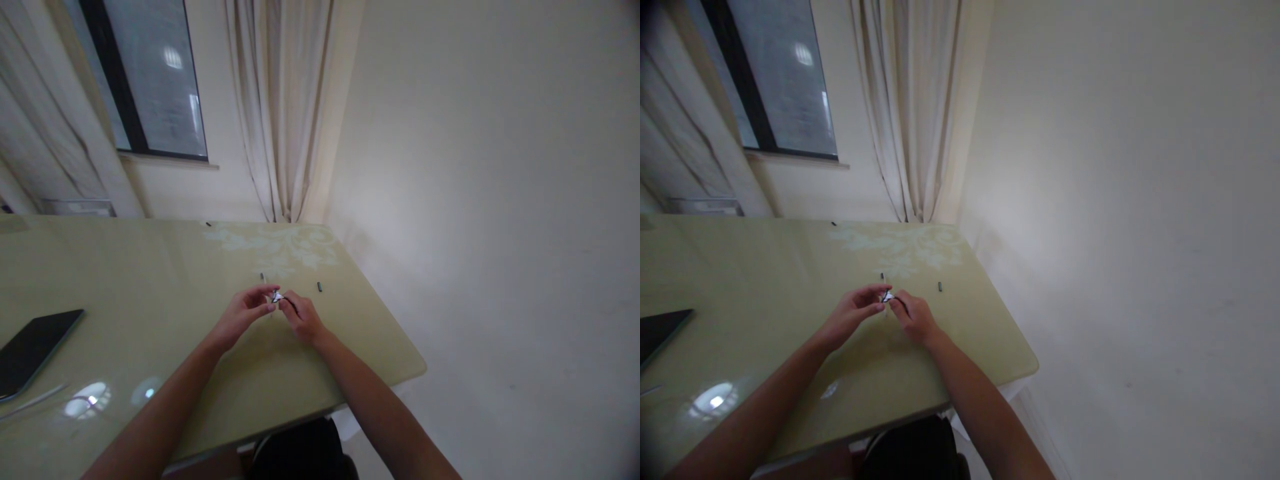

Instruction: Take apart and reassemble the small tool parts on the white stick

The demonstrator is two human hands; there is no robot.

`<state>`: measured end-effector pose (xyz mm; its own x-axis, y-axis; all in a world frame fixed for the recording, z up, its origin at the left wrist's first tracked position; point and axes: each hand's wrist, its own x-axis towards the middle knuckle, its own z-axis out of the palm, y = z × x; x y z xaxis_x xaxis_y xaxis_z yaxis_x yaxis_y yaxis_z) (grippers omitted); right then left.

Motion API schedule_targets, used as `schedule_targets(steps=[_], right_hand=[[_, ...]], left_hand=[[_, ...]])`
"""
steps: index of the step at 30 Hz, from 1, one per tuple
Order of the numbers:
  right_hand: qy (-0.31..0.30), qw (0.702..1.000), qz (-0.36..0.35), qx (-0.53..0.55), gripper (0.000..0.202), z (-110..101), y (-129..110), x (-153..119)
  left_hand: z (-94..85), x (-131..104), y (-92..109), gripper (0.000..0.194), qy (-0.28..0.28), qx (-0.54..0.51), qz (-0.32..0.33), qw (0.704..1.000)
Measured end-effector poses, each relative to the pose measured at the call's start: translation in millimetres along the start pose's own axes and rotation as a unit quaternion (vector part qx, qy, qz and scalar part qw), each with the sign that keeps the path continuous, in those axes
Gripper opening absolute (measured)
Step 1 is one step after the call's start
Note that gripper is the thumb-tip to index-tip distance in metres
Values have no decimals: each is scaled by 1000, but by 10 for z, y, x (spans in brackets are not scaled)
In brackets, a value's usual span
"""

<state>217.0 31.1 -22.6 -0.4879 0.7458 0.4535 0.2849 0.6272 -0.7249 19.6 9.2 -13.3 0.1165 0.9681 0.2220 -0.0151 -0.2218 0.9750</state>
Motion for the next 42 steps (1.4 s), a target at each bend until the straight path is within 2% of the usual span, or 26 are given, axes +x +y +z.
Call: schedule_targets(steps=[7, 13, 20, 25, 33, 42], right_hand=[[17, 1000, -1, -4, 35, -51, 1, -7], [7, 999, -12, -38, 36, -57, 31, -15], [-13, 999, -34, -27, 33, -54, 6, 4], [12, 999, -21, -32, 35, -57, -3, 9], [-9, 999, -41, -31, 33, -45, 21, -10], [-2, 999, -29, -39, 35, -41, 7, 12]], left_hand=[[-26, -7, 59, 50, -20, -19, -16, 999], [28, -25, 20, 50, 4, 9, -14, 1000], [40, -18, 6, 53, -8, -7, -6, 1000], [-14, -14, 49, 45, 19, 9, -2, 1000], [42, -3, -6, 51, -12, 6, 7, 1000], [2, -6, 13, 48, 5, 15, -2, 1000]])
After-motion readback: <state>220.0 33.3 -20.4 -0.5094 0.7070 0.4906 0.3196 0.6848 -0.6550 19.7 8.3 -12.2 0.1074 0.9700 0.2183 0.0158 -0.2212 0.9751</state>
